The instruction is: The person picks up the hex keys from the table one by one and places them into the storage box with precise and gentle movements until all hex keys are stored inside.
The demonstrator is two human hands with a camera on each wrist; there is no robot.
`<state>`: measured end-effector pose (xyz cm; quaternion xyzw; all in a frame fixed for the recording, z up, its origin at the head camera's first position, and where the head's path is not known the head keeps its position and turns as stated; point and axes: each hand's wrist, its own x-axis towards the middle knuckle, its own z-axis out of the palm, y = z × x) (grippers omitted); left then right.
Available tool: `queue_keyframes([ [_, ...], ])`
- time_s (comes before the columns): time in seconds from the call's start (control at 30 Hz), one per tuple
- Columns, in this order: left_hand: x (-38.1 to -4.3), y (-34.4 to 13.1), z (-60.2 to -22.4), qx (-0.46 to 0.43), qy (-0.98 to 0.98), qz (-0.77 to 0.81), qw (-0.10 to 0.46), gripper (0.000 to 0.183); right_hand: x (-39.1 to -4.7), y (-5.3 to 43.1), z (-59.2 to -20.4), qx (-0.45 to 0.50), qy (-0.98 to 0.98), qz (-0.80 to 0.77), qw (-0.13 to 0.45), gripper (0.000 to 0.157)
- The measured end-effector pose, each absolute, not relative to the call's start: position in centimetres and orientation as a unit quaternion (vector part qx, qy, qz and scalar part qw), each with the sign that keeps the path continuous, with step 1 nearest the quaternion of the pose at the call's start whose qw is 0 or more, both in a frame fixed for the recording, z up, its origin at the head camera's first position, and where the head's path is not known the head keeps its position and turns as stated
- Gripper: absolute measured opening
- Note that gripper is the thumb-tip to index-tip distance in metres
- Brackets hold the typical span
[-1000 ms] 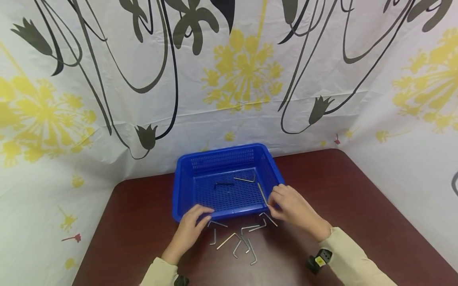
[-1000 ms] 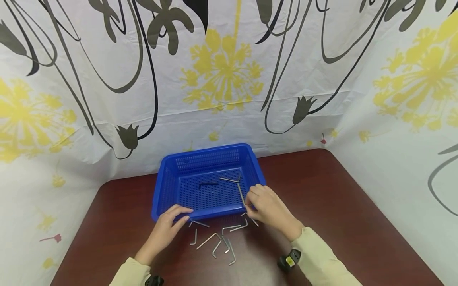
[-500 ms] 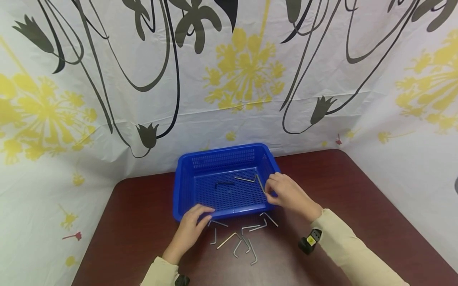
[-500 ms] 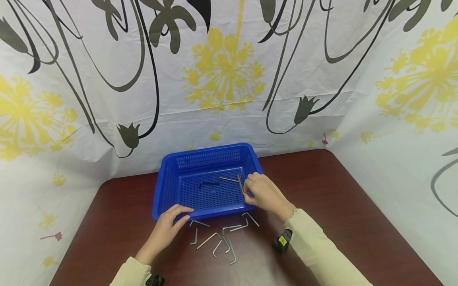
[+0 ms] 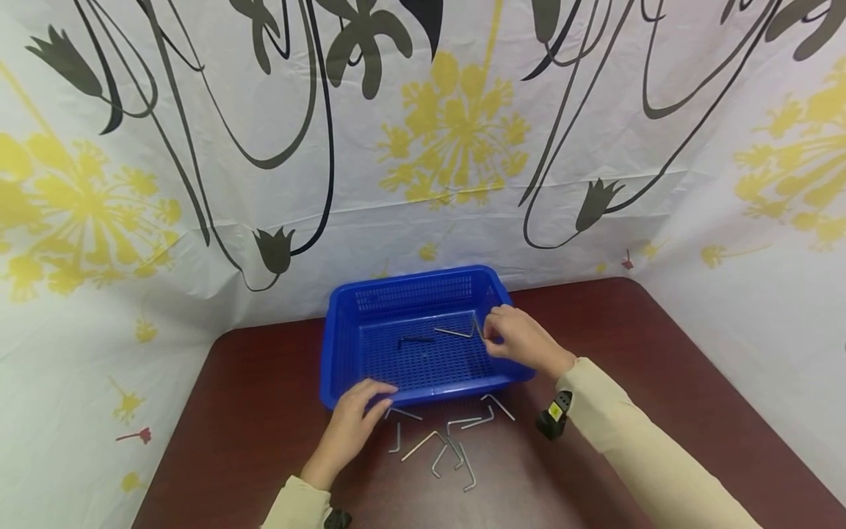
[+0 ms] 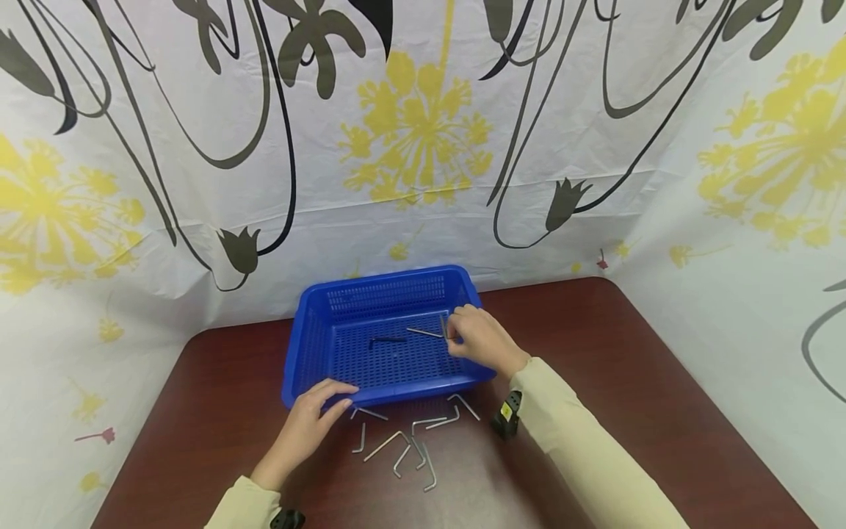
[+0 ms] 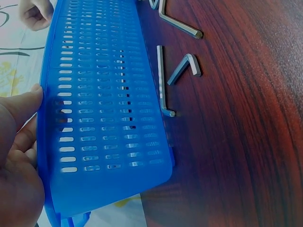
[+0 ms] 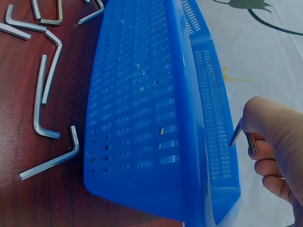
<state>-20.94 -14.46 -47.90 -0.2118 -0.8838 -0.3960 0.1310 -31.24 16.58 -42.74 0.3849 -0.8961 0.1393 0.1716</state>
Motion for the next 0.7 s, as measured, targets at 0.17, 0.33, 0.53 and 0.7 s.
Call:
queue_keyframes([
  [0.17,-20.9,-14.4,-47.9,-0.209,-0.884,-0.397,0.129,0.017,-32.0,16.2,-42.5,0.380,-0.903,0.139,0.145,0.016],
  [0.33,-20.9,-14.5,-47.9,-0.210,-0.885,-0.393,0.138,0.017,-33.0,16.1,-42.5,0.379,-0.906,0.142,0.128,0.017],
  [0.53,-20.8,-14.5,-47.9,-0.213,-0.884,-0.392,0.143,0.017,-34.1,15.7,-42.4,0.360,-0.913,0.175,0.084,0.013],
  [0.7,-21.1,-14.5,-48.0,-0.223,-0.881,-0.389,0.149,0.017,-34.8,15.3,-42.4,0.348,-0.917,0.186,0.057,0.008],
])
